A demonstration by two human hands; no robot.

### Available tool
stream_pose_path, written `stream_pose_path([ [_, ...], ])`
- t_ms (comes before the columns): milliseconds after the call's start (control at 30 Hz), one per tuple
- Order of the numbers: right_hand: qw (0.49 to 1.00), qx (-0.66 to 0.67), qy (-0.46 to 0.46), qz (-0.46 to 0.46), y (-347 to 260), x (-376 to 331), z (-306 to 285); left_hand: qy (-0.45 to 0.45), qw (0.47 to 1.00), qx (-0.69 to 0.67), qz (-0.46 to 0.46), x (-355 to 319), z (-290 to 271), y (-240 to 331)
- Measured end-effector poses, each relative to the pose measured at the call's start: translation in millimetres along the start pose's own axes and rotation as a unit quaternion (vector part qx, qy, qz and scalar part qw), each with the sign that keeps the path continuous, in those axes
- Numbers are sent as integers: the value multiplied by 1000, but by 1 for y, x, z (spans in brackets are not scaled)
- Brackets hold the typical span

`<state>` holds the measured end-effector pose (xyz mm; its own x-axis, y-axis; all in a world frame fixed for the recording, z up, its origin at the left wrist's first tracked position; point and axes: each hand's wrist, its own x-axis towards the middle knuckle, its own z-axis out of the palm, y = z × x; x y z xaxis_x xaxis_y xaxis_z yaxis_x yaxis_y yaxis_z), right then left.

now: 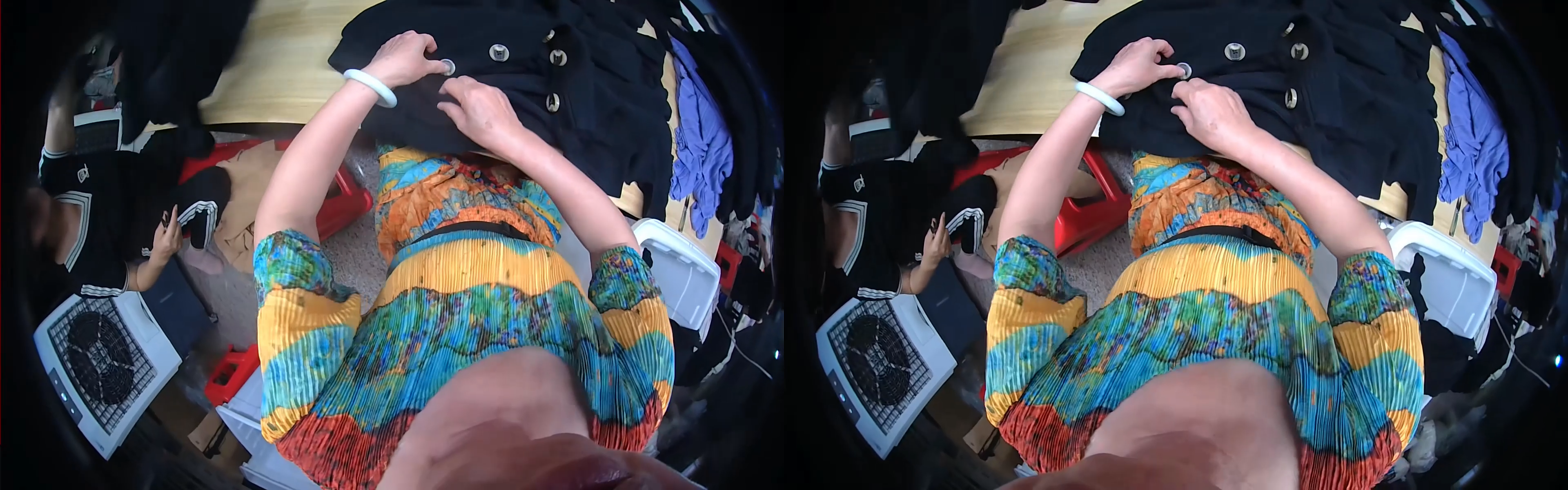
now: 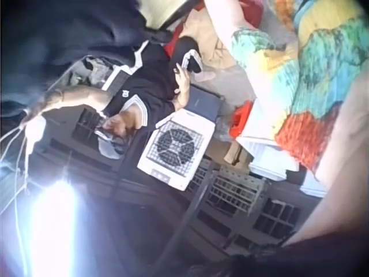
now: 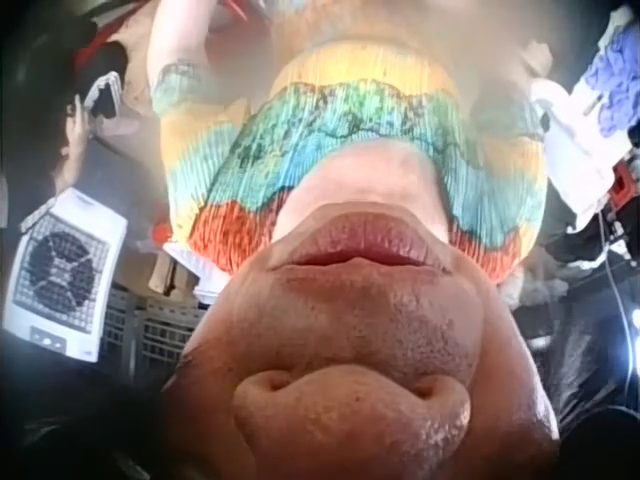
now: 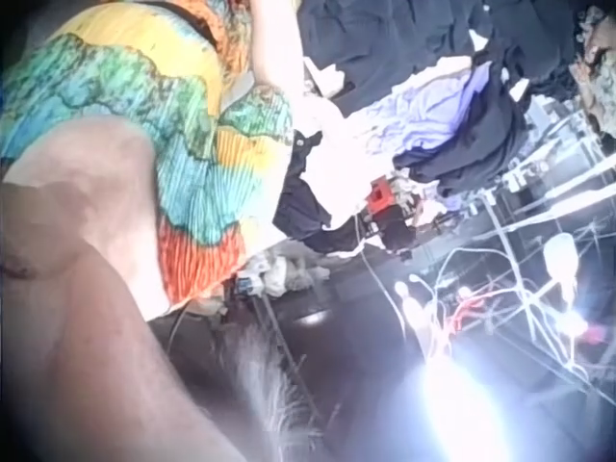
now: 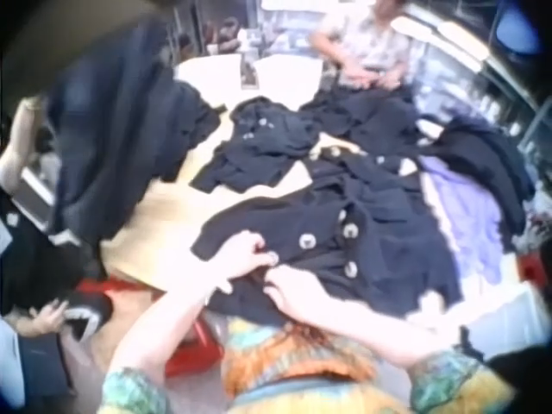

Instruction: Inspecting black garments by checking metal eyelets and buttons on a wooden table.

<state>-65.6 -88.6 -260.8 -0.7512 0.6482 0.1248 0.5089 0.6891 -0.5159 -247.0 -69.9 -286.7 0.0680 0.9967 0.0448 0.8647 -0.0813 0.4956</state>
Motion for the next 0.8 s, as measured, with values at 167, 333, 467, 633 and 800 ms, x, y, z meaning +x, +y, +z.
stream_pose_path([
  [167,997,-32,-72,9,5,5,-7,-124,990,-45,-57,2,1,6],
  [333,997,-78,-4,-29,8,3,-12,17,993,-112,15,-2,6,10],
  [467,996,-89,12,17,20,2,-12,-32,977,-209,-22,3,1,10],
  [633,998,-36,58,2,27,1,-7,-147,939,-310,-31,8,1,14],
  [800,996,-24,89,6,25,-2,-10,-131,962,-237,-29,10,4,19],
])
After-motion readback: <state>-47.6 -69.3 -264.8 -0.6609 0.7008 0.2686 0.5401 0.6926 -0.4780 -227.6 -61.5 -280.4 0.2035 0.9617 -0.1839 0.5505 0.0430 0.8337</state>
